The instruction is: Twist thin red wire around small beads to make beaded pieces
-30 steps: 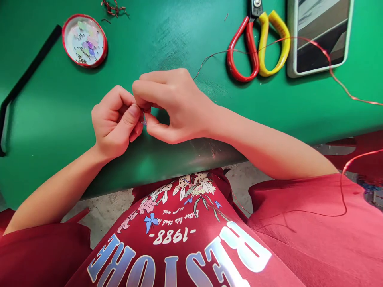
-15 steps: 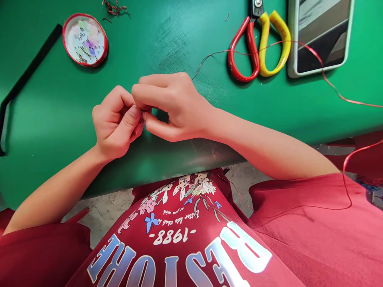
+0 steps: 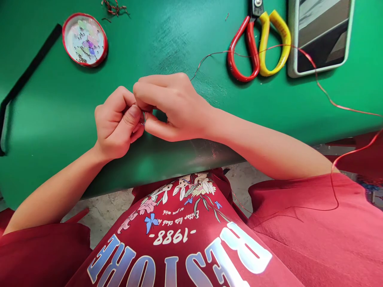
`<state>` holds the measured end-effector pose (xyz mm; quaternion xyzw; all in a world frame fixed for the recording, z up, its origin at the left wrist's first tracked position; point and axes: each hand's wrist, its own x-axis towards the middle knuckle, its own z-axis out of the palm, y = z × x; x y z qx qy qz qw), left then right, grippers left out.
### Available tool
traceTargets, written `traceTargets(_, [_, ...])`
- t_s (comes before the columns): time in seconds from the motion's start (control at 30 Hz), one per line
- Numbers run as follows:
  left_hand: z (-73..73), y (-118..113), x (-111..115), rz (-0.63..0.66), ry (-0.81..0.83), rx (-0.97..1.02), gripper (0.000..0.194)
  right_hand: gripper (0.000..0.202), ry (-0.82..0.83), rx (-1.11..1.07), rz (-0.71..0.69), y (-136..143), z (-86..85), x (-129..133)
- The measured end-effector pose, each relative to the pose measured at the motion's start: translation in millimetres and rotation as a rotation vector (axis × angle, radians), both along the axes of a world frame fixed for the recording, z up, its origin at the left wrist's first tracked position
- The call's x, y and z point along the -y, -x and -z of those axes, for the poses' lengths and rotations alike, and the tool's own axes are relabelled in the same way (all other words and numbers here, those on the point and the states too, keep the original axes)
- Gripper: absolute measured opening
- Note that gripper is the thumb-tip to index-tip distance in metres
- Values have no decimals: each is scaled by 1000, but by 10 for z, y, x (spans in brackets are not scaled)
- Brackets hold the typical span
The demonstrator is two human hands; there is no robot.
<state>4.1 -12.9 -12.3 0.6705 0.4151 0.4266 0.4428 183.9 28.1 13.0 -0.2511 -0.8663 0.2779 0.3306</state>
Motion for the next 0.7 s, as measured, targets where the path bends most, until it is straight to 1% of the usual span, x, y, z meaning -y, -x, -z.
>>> traceTargets(0.17, [1,0,-15,17,15,31,35,16,62,46,2,-13,31,-13])
traceTargets(0.4, [-9,3,-16,44,56,62,34,16,85,7,-69,-39,70,-67])
traceTargets(0.53, [-9,2,-62,74,56,206,27,9,65,-17,-117,-50,91,-83])
traceTargets(0.63, [9,2,-125,71,-1,340,24,11,47,-1,-100,-51,77,-66])
traceTargets(0.7, [34,7,-156,82,-16,355,25,10,55,-13,-99,-50,53,-52])
